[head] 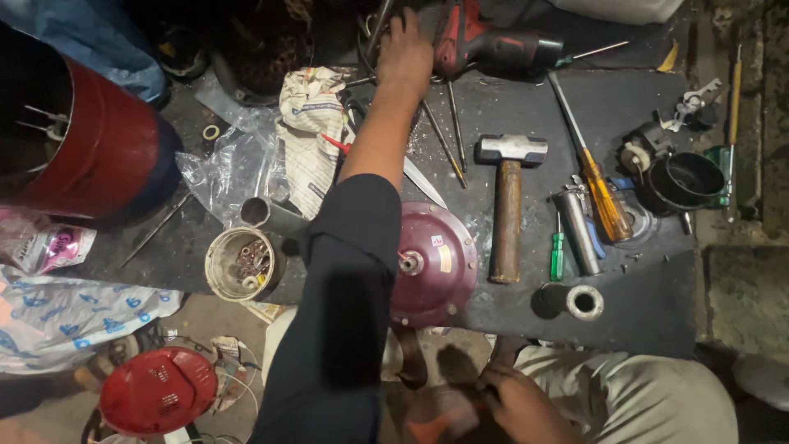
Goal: The person uses a hammer and a metal rod to tap and adjust a small metal component on a maroon plastic lid. They repeatedly reposition the lid and strike the component, then remove the metal piece from the lid at the end.
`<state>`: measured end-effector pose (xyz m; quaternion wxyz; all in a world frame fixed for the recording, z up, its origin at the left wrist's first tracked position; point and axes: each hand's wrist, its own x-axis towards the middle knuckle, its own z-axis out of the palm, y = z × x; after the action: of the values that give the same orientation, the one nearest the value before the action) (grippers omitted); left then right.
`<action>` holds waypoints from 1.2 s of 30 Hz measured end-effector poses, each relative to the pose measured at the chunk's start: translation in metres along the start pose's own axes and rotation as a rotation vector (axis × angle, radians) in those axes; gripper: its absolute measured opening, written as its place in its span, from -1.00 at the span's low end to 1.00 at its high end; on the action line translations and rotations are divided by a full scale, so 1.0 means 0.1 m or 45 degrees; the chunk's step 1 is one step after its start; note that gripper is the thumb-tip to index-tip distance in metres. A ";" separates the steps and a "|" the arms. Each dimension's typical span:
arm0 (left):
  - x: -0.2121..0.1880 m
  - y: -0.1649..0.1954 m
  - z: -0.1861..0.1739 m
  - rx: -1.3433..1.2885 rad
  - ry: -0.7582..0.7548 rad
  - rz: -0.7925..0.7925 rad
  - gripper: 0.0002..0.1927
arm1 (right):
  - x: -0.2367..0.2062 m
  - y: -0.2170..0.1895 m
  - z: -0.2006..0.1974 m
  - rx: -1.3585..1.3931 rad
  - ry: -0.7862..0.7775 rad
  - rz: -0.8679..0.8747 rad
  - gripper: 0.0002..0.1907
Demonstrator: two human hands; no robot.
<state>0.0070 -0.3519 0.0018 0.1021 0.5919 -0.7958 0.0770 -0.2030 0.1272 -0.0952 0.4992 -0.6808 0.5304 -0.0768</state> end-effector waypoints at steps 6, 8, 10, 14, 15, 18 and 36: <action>-0.12 -0.04 -0.03 -0.124 -0.009 -0.135 -0.74 | 0.02 -0.14 -0.09 -0.036 -0.006 0.089 -0.81; -0.22 -0.08 -0.05 -0.209 0.044 -0.156 -0.72 | 0.02 -0.21 -0.11 0.024 0.008 0.113 -0.79; -0.28 -0.12 -0.09 -0.296 0.145 -0.174 -0.64 | 0.02 -0.27 -0.13 0.102 0.027 0.158 -0.75; -0.39 -0.13 -0.11 -0.121 -0.015 -0.223 -0.53 | 0.04 -0.28 -0.15 0.044 0.071 0.072 -0.73; -0.42 -0.14 -0.10 -0.083 -0.018 -0.214 -0.53 | 0.04 -0.27 -0.15 0.042 0.049 0.122 -0.75; -0.45 -0.18 -0.08 -0.464 0.162 -0.261 -0.52 | 0.05 -0.23 -0.16 0.000 0.119 0.058 -0.78; -3.51 0.78 -1.46 -1.646 0.059 -0.175 -0.65 | 0.04 -1.38 -0.58 0.729 0.902 -0.434 -0.42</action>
<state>0.0403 0.0311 0.0536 0.4594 0.4587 -0.6397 -0.4114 -0.1493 0.0806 0.0364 0.4354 -0.5254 0.5063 -0.5274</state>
